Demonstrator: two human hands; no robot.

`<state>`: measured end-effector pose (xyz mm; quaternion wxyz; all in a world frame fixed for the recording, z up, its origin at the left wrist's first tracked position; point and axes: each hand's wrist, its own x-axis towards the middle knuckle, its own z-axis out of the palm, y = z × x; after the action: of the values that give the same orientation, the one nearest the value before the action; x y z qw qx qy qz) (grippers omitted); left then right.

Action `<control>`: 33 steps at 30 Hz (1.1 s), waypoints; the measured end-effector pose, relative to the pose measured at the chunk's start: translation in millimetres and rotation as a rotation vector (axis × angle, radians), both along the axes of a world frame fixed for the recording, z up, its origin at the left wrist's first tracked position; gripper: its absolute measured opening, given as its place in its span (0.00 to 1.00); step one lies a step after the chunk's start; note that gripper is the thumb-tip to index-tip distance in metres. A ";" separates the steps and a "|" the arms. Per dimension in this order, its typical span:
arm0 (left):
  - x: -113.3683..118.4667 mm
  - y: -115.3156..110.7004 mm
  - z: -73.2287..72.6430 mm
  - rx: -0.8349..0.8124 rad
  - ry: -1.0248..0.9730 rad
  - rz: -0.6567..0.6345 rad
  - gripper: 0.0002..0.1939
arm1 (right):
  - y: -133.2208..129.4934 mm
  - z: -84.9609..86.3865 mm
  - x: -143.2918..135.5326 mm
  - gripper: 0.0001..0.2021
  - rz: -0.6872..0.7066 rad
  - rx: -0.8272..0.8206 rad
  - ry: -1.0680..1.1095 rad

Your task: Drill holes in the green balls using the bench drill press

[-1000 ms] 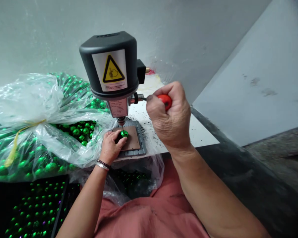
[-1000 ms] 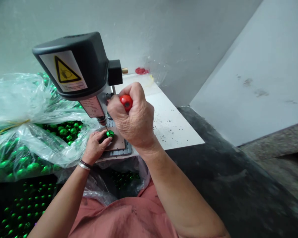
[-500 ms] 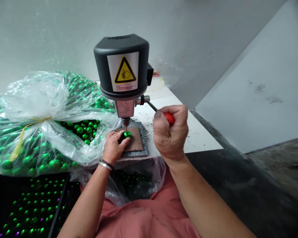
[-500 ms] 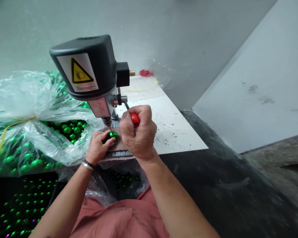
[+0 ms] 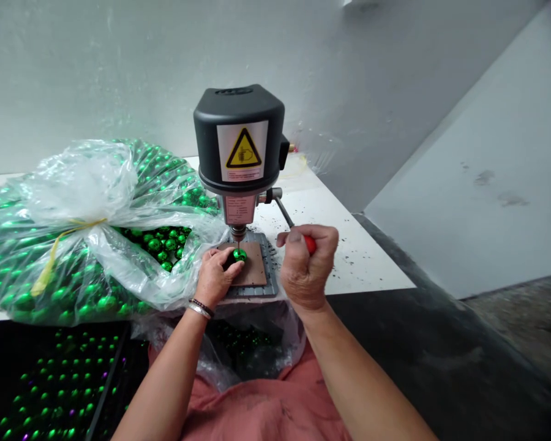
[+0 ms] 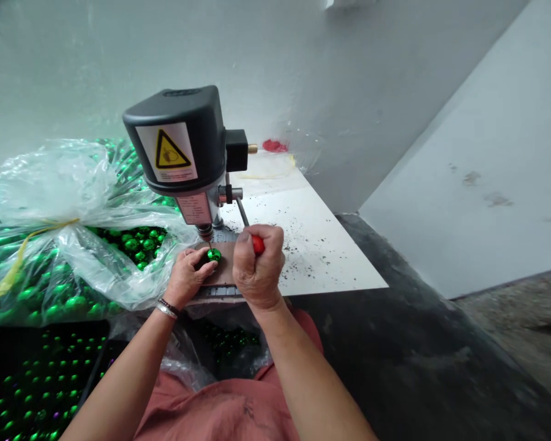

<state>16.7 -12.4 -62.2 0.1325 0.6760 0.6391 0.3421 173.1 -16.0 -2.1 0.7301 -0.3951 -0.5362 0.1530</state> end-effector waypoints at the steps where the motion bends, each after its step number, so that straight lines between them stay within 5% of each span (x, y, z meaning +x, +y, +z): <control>1: 0.2 0.2 0.0 -0.003 -0.001 0.002 0.16 | 0.2 -1.9 -0.2 0.05 0.012 0.002 0.009; 4: 1.8 0.8 0.2 -0.015 -0.003 0.007 0.17 | 3.2 11.7 -0.7 0.06 0.014 0.046 0.046; 9: -1.5 -4.0 4.5 -0.017 -0.073 -0.022 0.13 | 16.6 78.4 0.6 0.11 -0.017 -0.009 -0.021; 12: -12.6 -14.1 10.0 -0.020 -0.197 -0.165 0.13 | 23.3 99.3 1.9 0.12 0.007 -0.051 -0.033; 16: -23.6 -30.1 21.6 -0.017 -0.318 -0.328 0.16 | 24.6 96.2 2.0 0.11 0.007 -0.055 -0.030; 21: -35.0 -22.9 44.0 0.083 -0.417 0.003 0.17 | 21.1 91.4 1.2 0.12 0.025 -0.054 0.001; 24: -60.5 -1.9 50.8 0.148 -0.081 0.224 0.15 | 18.9 92.0 1.7 0.13 0.018 -0.067 -0.015; 28: -96.0 22.0 38.5 -0.189 0.428 0.242 0.22 | 17.7 90.8 2.7 0.13 0.025 -0.083 -0.018; 33: -108.9 36.7 18.3 -0.409 0.516 0.178 0.26 | 17.6 87.8 3.4 0.13 0.045 -0.092 0.000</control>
<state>-92.2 24.4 -43.9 0.0689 0.6413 0.7634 0.0345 176.5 1.6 85.6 0.7076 -0.4158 -0.5373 0.1940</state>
